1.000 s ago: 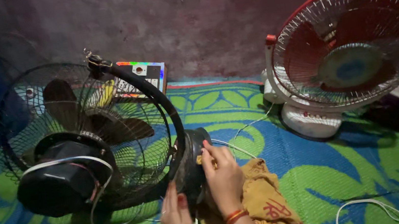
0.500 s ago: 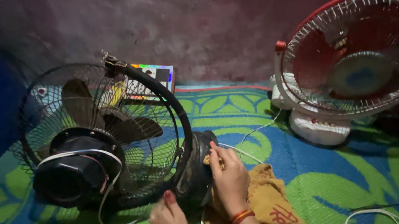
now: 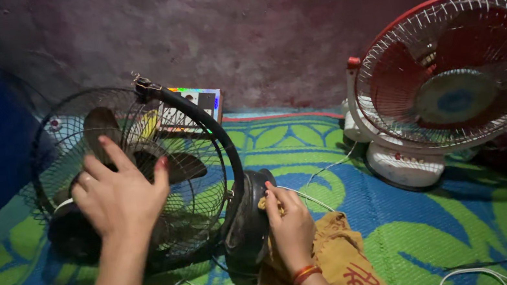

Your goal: The person cleans two table fans using a yellow cloth, wiping the blades, front and back grilles, and the motor housing of both fans.

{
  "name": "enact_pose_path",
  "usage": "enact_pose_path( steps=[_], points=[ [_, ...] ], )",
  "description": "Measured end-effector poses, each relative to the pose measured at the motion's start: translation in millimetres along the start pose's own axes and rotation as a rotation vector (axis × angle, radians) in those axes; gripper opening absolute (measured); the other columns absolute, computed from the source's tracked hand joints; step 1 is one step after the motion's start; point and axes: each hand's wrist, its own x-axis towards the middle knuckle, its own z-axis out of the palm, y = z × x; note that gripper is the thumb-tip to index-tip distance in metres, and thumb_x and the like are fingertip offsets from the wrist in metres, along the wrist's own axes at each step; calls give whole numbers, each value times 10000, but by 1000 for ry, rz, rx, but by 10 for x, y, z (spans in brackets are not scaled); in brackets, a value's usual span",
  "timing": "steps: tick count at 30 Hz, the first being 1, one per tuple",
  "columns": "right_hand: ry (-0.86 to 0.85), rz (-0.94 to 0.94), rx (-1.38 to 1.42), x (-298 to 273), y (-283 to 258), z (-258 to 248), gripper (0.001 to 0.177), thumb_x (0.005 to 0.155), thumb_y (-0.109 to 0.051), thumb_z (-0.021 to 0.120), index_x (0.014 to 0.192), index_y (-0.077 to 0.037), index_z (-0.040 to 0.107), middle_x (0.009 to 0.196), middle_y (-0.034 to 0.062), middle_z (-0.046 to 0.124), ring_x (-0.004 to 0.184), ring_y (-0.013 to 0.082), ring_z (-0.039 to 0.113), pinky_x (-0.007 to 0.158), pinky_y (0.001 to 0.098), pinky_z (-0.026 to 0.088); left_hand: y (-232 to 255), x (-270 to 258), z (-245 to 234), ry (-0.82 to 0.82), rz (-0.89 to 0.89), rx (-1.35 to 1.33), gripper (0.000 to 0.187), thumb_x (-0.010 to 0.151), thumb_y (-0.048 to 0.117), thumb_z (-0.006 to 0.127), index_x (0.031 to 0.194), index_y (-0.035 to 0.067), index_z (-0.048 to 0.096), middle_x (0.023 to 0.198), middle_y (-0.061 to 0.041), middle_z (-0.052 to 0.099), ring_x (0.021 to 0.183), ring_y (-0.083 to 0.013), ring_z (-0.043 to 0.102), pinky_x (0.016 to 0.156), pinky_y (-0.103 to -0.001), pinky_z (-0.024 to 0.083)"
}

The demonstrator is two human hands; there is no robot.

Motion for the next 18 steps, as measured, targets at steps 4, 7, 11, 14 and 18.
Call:
enact_pose_path(
  steps=[4, 7, 11, 14, 18],
  points=[
    [-12, 62, -102, 75, -12, 40, 250, 956, -337, 610, 1079, -208, 784, 969, 61, 738, 865, 295, 713, 705, 405, 540, 14, -106, -110, -120, 162, 255, 1001, 728, 714, 696, 1432, 17, 558, 1224, -208, 624, 1057, -311, 587, 899, -415, 424],
    [-12, 32, -135, 99, -14, 83, 235, 964, -344, 619, 1055, -198, 779, 969, 66, 732, 868, 307, 707, 701, 414, 536, -82, -128, -168, -259, 252, 291, 1029, 693, 663, 748, 1478, 30, 540, 1205, -148, 628, 1124, -289, 572, 949, -415, 411],
    [-5, 25, -146, 137, -60, 112, 236, 963, -346, 619, 1053, -199, 780, 965, 63, 724, 852, 304, 706, 695, 407, 539, -122, -78, -119, -183, 250, 252, 935, 656, 647, 776, 1408, 127, 577, 1389, -137, 568, 1285, -291, 507, 1063, -552, 340],
    [-29, 80, -138, 119, -114, 45, 249, 954, -342, 609, 1072, -213, 787, 959, 51, 731, 851, 285, 714, 698, 394, 540, -163, 203, 39, -127, 199, 121, 851, 725, 658, 774, 1381, 140, 611, 1490, -158, 527, 1422, -314, 448, 1137, -656, 273],
    [14, 40, -43, -16, -61, -3, 256, 948, -320, 607, 1077, -187, 784, 1044, 26, 757, 866, 257, 735, 697, 359, 554, -497, 858, 234, -115, 191, -161, 1204, 431, 676, 847, 1489, 187, 549, 1527, -183, 409, 1380, -433, 387, 1007, -827, 264]
  ],
)
